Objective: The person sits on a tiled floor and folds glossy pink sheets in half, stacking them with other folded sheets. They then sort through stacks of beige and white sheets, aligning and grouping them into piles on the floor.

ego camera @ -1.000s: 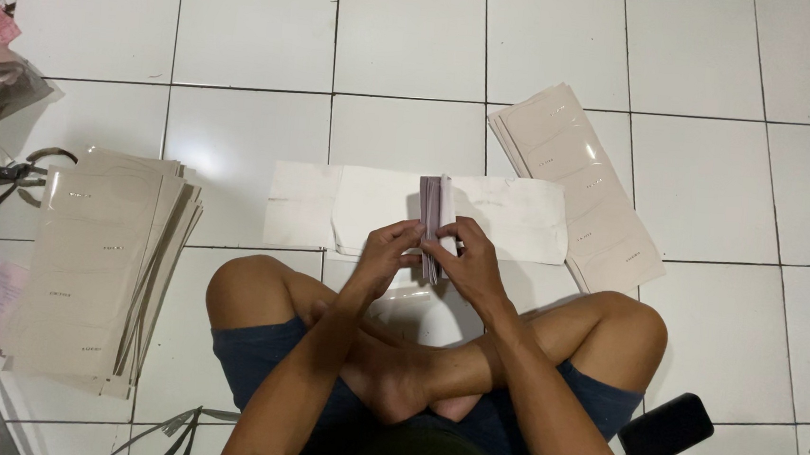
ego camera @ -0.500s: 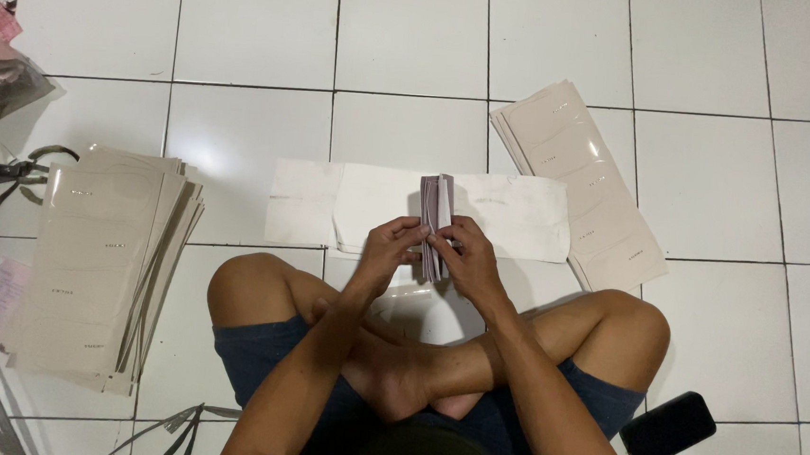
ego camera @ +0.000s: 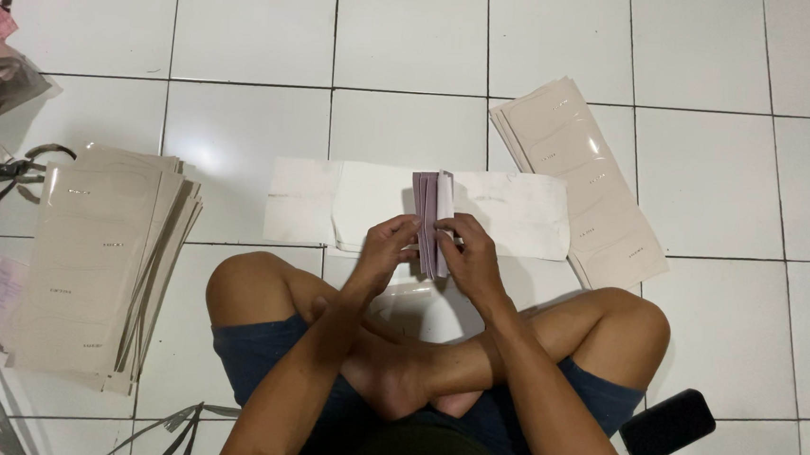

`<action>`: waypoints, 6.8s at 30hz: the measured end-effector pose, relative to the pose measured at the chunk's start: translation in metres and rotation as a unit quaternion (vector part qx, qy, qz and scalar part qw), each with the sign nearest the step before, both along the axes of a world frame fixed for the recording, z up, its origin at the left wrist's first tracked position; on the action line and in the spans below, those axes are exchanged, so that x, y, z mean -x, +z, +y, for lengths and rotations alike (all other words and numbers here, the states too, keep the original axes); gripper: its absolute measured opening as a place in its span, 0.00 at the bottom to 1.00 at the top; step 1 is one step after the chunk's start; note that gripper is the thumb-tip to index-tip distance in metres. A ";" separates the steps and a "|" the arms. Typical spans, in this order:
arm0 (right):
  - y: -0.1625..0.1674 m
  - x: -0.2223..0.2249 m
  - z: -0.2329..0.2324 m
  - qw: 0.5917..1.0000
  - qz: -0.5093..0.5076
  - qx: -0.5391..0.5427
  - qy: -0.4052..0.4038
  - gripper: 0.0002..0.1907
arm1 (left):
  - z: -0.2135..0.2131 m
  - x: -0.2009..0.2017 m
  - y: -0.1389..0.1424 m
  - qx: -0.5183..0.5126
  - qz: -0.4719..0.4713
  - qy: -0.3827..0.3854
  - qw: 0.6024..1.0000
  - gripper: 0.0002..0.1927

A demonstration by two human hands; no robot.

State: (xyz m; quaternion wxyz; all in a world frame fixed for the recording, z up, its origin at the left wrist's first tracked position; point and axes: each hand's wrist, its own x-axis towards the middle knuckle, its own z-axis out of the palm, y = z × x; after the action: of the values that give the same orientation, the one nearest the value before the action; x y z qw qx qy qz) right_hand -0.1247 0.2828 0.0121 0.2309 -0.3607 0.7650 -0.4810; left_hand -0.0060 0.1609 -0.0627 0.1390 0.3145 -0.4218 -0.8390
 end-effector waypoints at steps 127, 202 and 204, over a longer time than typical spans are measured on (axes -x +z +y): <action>-0.013 0.010 0.007 0.996 -0.062 0.027 -0.064 0.19 | -0.001 0.000 0.011 0.008 -0.066 0.099 0.993 0.12; -0.007 0.109 0.031 0.958 -0.089 -0.169 -0.214 0.23 | -0.116 -0.083 0.017 0.241 -0.377 0.089 0.890 0.25; 0.002 0.091 0.014 0.963 -0.132 -0.163 -0.167 0.23 | -0.115 -0.080 0.013 0.294 -0.335 0.145 0.883 0.29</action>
State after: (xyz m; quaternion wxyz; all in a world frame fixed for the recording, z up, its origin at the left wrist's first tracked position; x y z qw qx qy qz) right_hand -0.2154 0.2970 0.0140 0.3020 -0.1182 0.8450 -0.4253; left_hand 0.0744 0.0459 -0.0494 0.1950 0.5793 -0.6200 -0.4919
